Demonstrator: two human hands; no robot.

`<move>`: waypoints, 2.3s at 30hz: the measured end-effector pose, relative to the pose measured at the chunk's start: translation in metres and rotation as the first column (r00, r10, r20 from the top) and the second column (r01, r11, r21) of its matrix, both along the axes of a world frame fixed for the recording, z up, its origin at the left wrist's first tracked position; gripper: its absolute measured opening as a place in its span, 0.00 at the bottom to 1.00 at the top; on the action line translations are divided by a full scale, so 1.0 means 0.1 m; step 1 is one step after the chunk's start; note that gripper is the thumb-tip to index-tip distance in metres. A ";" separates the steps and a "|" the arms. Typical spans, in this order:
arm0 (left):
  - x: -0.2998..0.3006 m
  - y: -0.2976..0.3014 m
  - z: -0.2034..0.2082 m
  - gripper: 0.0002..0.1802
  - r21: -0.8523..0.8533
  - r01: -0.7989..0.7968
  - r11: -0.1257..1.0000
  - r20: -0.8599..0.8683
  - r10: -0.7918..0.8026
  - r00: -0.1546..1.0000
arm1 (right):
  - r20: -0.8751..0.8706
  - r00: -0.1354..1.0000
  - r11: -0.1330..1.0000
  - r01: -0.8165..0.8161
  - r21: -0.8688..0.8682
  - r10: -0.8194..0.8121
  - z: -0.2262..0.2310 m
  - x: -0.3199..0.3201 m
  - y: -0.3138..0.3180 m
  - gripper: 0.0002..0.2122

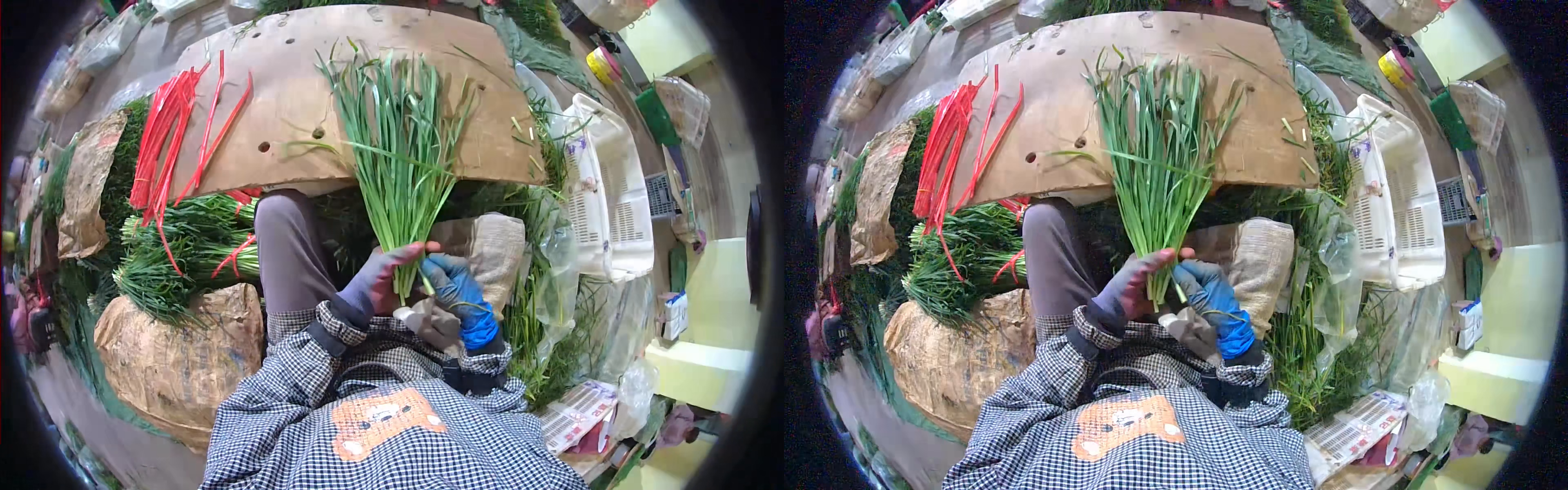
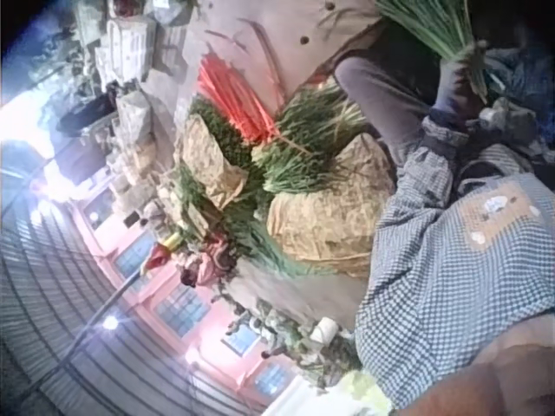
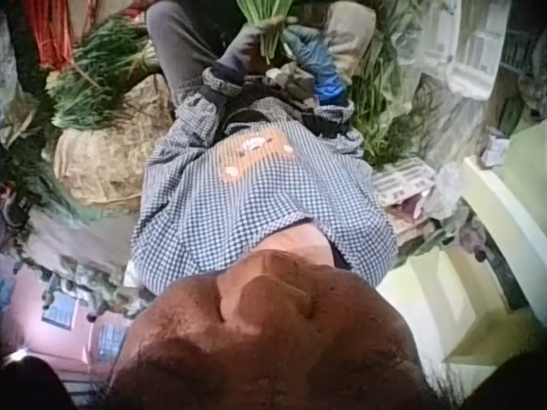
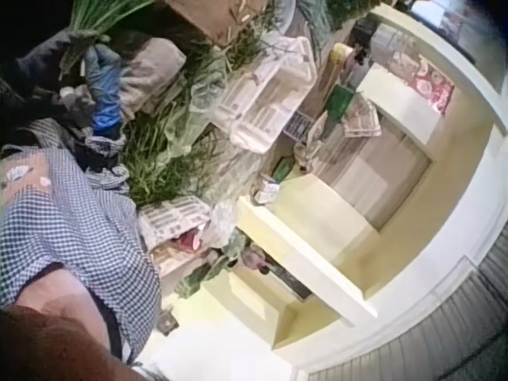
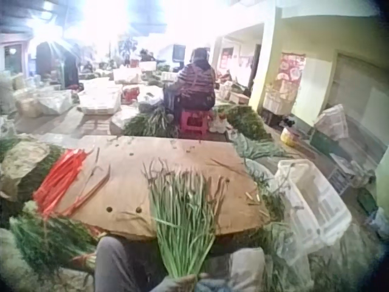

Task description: The person bundles bunches of long green vegetables by hand and secures them with red plastic ties on a low wooden board.

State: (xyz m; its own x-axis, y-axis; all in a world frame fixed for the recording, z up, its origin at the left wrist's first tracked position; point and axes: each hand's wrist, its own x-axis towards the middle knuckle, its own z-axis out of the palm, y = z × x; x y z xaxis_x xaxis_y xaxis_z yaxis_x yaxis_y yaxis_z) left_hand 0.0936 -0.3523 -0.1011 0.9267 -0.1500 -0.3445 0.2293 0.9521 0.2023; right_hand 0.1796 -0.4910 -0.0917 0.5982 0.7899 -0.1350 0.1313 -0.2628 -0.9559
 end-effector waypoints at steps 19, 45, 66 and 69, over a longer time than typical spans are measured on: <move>-0.19 -0.04 0.13 0.08 0.231 -0.104 0.967 -0.192 0.150 0.970 | 0.309 0.936 0.986 0.153 0.068 -0.167 0.17 0.82 0.57 0.09; -0.27 0.26 0.47 0.16 0.721 -0.016 0.693 -0.023 0.047 0.999 | -0.046 0.918 0.905 0.380 -0.191 -0.395 0.27 0.75 -0.26 0.07; -0.30 2.22 1.92 0.32 0.571 -0.053 -0.819 0.022 -0.050 0.999 | 0.541 0.780 0.844 -0.490 0.218 0.313 0.16 -0.24 3.03 0.10; -0.51 2.47 1.90 0.32 0.729 -0.061 -0.682 0.125 0.044 0.991 | 0.495 0.774 0.858 -0.503 0.104 0.395 0.01 -0.31 3.39 0.12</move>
